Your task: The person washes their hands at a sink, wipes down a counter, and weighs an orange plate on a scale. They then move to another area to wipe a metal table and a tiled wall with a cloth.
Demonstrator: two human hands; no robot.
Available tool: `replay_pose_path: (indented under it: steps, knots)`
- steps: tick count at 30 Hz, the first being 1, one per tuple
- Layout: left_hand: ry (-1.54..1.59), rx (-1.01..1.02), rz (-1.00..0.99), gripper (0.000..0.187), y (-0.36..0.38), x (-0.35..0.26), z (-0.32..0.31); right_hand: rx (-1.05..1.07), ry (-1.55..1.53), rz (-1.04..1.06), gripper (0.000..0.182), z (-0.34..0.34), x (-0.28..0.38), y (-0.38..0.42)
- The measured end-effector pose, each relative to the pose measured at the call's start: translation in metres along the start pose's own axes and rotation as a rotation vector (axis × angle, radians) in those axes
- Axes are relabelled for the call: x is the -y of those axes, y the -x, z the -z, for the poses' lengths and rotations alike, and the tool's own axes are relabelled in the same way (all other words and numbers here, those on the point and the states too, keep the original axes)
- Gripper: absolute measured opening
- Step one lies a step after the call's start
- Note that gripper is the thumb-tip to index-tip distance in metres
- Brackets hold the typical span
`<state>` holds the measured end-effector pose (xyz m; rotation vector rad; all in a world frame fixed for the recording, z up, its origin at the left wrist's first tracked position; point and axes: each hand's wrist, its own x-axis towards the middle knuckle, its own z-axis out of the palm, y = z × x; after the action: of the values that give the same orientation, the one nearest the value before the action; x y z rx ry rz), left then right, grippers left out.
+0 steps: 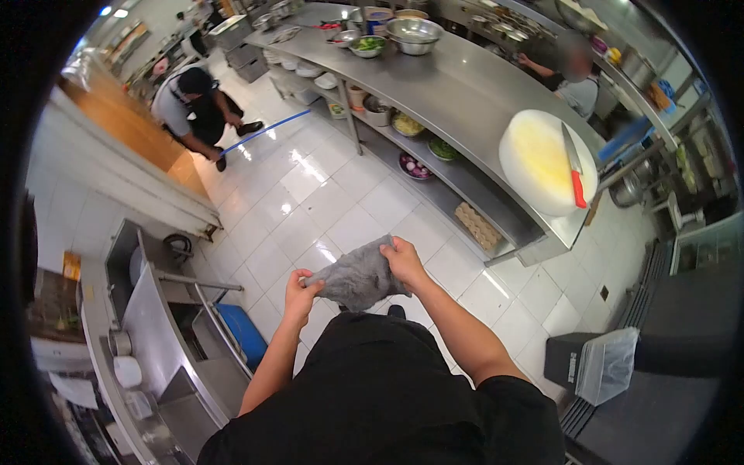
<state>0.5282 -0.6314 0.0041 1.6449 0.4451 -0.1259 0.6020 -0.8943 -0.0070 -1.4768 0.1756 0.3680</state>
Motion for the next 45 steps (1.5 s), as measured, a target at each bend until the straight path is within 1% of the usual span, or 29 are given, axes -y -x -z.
replay_pose_path:
  steps: [2, 7, 9, 10, 11, 13, 15, 17, 19, 20, 21, 22, 23, 24, 25, 27, 28, 29, 31, 32, 33, 35, 37, 38, 39, 40, 41, 43, 45]
  knots:
    - [0.109, 0.034, 0.065, 0.040, -0.014, -0.006, 0.000, -0.047, -0.031, -0.066, 0.016, 0.016, -0.002, -0.008]
    - [0.067, 0.222, 0.146, 0.042, -0.067, -0.029, -0.013, -0.165, -0.082, -0.109, 0.023, 0.040, 0.015, -0.035]
    - [0.058, 0.313, 0.144, 0.041, -0.098, -0.041, -0.027, -0.222, 0.410, 0.182, 0.032, 0.045, 0.033, -0.054]
    - [0.104, 0.341, 0.186, 0.041, -0.114, -0.050, -0.042, -0.154, 0.681, 0.184, 0.042, 0.033, 0.076, -0.049]
    - [0.151, 0.368, 0.229, 0.041, -0.128, -0.058, -0.057, -0.164, 0.686, 0.177, 0.042, 0.016, 0.104, -0.049]
    - [0.251, 0.424, 0.328, 0.042, -0.144, -0.086, -0.080, 0.369, 1.186, 0.279, 0.042, -0.017, 0.139, -0.062]
    - [0.355, 0.473, 0.425, 0.046, -0.168, -0.104, -0.095, 0.421, 1.349, 0.306, 0.044, -0.043, 0.141, -0.073]
    - [0.024, 0.256, 0.277, 0.051, -0.201, -0.111, -0.103, 0.354, 1.353, 0.328, 0.047, -0.040, 0.152, -0.090]
    - [0.036, 0.218, 0.178, 0.051, -0.228, -0.122, -0.102, 0.144, 0.890, 0.332, 0.048, -0.017, 0.155, -0.112]
    - [-0.027, 0.235, -0.050, 0.040, -0.238, -0.137, -0.102, 0.049, 0.676, 0.171, 0.049, -0.005, 0.150, -0.125]
    - [-0.088, 0.257, -0.280, 0.030, -0.246, -0.153, -0.106, 0.026, 0.678, 0.164, 0.049, 0.003, 0.144, -0.138]
    - [-0.152, 0.339, -0.456, 0.028, -0.253, -0.167, -0.111, -0.083, 0.424, 0.010, 0.050, 0.012, 0.136, -0.147]
    - [-0.148, 0.373, -0.459, 0.028, -0.255, -0.183, -0.119, -0.193, 0.161, -0.135, 0.051, 0.020, 0.128, -0.155]
    - [-0.098, 0.530, -0.533, 0.029, -0.253, -0.197, -0.129, -0.226, -0.084, -0.188, 0.061, 0.023, 0.125, -0.161]
    - [-0.044, 0.683, -0.602, 0.030, -0.250, -0.208, -0.139, -0.254, -0.089, -0.188, 0.061, 0.024, 0.121, -0.165]
    - [-0.010, 0.801, -0.584, 0.031, -0.243, -0.218, -0.163, -0.222, -0.793, -0.113, 0.071, 0.025, 0.118, -0.172]
    - [0.018, 0.895, -0.569, 0.033, -0.245, -0.224, -0.169, -0.160, -1.012, 0.002, 0.075, 0.026, 0.114, -0.175]
    - [0.017, 0.905, -0.570, 0.033, -0.249, -0.235, -0.170, -0.167, -1.015, 0.008, 0.075, 0.029, 0.124, -0.175]
    - [-0.139, 0.963, -0.780, 0.037, -0.257, -0.256, -0.173, -0.136, -1.185, 0.137, 0.067, 0.037, 0.158, -0.169]
    - [-0.214, 1.010, -0.720, 0.042, -0.273, -0.256, -0.170, -0.182, -1.082, 0.141, 0.056, 0.047, 0.166, -0.169]
    - [-0.212, 1.013, -0.717, 0.042, -0.289, -0.254, -0.163, -0.186, -1.082, 0.140, 0.056, 0.063, 0.172, -0.171]
    - [-0.427, 0.896, -0.833, 0.047, -0.325, -0.246, -0.146, -0.453, -0.878, -0.040, 0.049, 0.097, 0.185, -0.179]
    - [-0.433, 0.777, -0.634, 0.054, -0.352, -0.216, -0.121, -0.613, -0.841, 0.021, 0.052, 0.118, 0.222, -0.184]
    - [-0.400, 0.730, -0.448, 0.055, -0.367, -0.192, -0.107, -0.603, -0.836, 0.013, 0.052, 0.123, 0.237, -0.193]
    - [-0.363, 0.678, -0.262, 0.056, -0.381, -0.164, -0.092, -0.736, -0.490, 0.202, 0.056, 0.127, 0.250, -0.202]
    - [-0.408, 0.590, -0.197, 0.055, -0.394, -0.130, -0.074, -0.842, -0.134, 0.389, 0.061, 0.134, 0.258, -0.214]
    - [-0.450, 0.499, -0.130, 0.053, -0.403, -0.096, -0.054, -0.820, -0.129, 0.383, 0.061, 0.144, 0.262, -0.227]
    - [-0.577, 0.356, -0.020, 0.041, -0.405, -0.032, -0.012, -0.450, 0.537, 0.128, 0.070, 0.170, 0.262, -0.259]
    - [-0.672, 0.230, 0.151, 0.048, -0.385, 0.008, 0.018, -0.382, 0.671, 0.031, 0.074, 0.187, 0.231, -0.314]
